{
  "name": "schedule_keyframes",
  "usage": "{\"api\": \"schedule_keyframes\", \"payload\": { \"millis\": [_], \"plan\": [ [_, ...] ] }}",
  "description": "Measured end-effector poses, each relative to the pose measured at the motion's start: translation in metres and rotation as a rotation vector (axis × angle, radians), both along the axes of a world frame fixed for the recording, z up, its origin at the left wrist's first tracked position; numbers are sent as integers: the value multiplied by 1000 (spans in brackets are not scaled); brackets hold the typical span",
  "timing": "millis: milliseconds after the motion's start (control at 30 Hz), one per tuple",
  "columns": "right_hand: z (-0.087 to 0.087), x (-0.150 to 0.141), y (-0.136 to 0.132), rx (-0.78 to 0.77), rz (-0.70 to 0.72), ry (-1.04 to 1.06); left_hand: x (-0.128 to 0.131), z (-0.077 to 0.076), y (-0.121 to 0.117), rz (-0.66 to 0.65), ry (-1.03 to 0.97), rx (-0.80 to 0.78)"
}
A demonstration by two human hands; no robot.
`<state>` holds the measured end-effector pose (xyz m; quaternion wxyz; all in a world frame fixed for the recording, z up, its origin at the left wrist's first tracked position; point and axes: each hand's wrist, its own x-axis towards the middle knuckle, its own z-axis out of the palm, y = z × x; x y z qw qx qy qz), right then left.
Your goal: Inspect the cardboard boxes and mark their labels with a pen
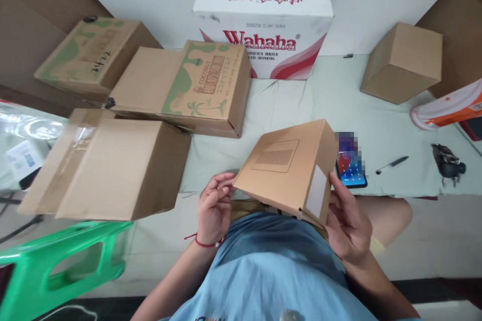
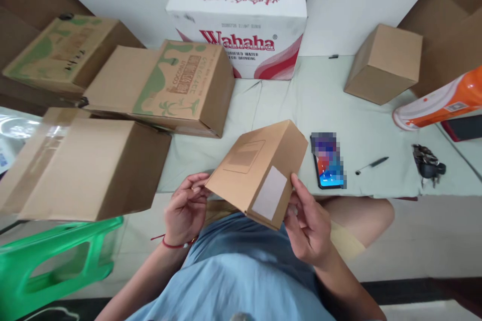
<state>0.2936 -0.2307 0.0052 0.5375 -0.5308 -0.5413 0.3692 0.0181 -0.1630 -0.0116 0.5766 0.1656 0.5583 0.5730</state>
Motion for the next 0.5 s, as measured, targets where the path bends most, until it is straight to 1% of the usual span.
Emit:
{"api": "schedule_keyframes", "payload": {
  "millis": [100, 200, 267, 367, 433, 500],
  "plan": [
    [0, 4, 7, 49, -22, 27, -3, 13, -1, 72, 34, 156],
    [-3, 10, 13, -28, -102, 52, -2, 27, -1, 63, 86, 362],
    [-7, 12, 16, -105, -144, 79, 2, 33, 0, 36, 132, 462],
    [-13, 12, 20, -166, -188, 98, 10, 33, 4, 1, 200, 521],
    [-19, 11, 21, -180, -232, 73, 14, 29, 5, -12, 220, 515],
    [-27, 13, 21, -174, -304, 18, 14, 23, 4, -38, 208, 513]
  ]
}}
